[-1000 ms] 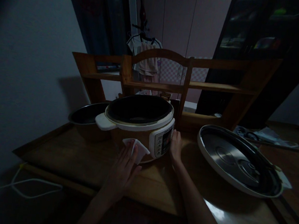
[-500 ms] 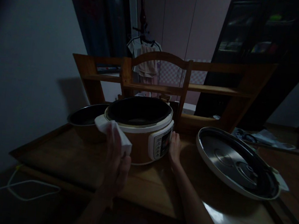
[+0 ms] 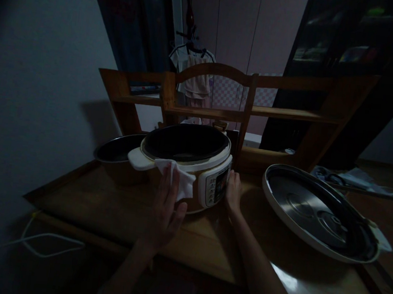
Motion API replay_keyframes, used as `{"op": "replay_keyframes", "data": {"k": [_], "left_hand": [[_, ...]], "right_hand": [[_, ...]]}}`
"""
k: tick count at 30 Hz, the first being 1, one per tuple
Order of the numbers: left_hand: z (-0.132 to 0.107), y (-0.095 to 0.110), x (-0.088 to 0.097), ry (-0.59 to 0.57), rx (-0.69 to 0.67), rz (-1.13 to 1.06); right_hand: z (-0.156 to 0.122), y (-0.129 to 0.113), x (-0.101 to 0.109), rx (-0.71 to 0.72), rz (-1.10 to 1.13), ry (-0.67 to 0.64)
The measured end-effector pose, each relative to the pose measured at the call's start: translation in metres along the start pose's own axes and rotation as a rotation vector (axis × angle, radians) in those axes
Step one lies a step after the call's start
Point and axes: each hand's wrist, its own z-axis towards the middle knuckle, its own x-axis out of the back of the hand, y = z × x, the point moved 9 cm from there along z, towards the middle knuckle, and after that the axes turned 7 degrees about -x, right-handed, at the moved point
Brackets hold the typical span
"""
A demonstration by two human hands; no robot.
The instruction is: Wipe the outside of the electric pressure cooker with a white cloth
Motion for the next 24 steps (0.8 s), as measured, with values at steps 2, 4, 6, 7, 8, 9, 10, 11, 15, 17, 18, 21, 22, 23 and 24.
{"op": "replay_keyframes", "data": {"k": [2, 4, 6, 7, 8, 9, 10, 11, 15, 17, 18, 21, 22, 23, 24], "left_hand": [[-0.003, 0.004, -0.004, -0.034, -0.031, 0.011], [-0.007, 0.008, -0.009, -0.063, -0.076, 0.027], [-0.012, 0.012, -0.013, -0.079, -0.115, 0.026], [-0.014, 0.013, -0.015, -0.087, -0.125, 0.015], [-0.017, 0.014, -0.016, -0.093, -0.128, -0.004], [-0.019, 0.014, -0.017, -0.097, -0.126, -0.030], [-0.022, 0.014, -0.017, -0.098, -0.117, -0.067], [-0.025, 0.015, -0.017, -0.093, -0.106, -0.117], [-0.041, 0.008, -0.015, -0.041, 0.127, -0.476], [-0.054, -0.005, -0.019, 0.031, 0.440, -0.749], [-0.063, -0.011, -0.023, 0.080, 0.622, -0.896], [-0.081, -0.011, -0.029, 0.208, 1.003, -1.246], [-0.082, -0.010, -0.024, 0.243, 1.030, -1.285], [-0.081, -0.011, -0.015, 0.286, 1.005, -1.272], [-0.079, -0.015, -0.002, 0.345, 0.932, -1.206]], "right_hand": [[0.000, 0.001, 0.000, -0.005, -0.002, 0.006], [0.000, 0.001, 0.000, -0.007, -0.002, 0.008], [0.001, 0.002, -0.001, -0.007, 0.000, 0.004], [0.001, 0.002, -0.001, -0.006, 0.001, 0.002], [0.001, 0.003, -0.001, -0.005, 0.000, 0.000], [0.001, 0.003, -0.001, -0.003, 0.000, -0.001], [0.002, 0.003, -0.001, -0.002, 0.000, -0.001], [0.002, 0.002, -0.001, 0.000, 0.000, 0.000], [0.001, 0.002, 0.000, -0.003, 0.003, -0.002], [0.000, 0.002, -0.001, -0.005, 0.007, -0.006], [0.000, 0.001, -0.001, -0.005, 0.009, -0.007], [-0.001, 0.000, 0.000, -0.003, 0.015, -0.006], [-0.002, 0.000, 0.000, -0.003, 0.016, -0.006], [-0.002, 0.000, 0.000, -0.004, 0.018, -0.007], [-0.001, 0.000, -0.001, -0.005, 0.020, -0.009]]}}
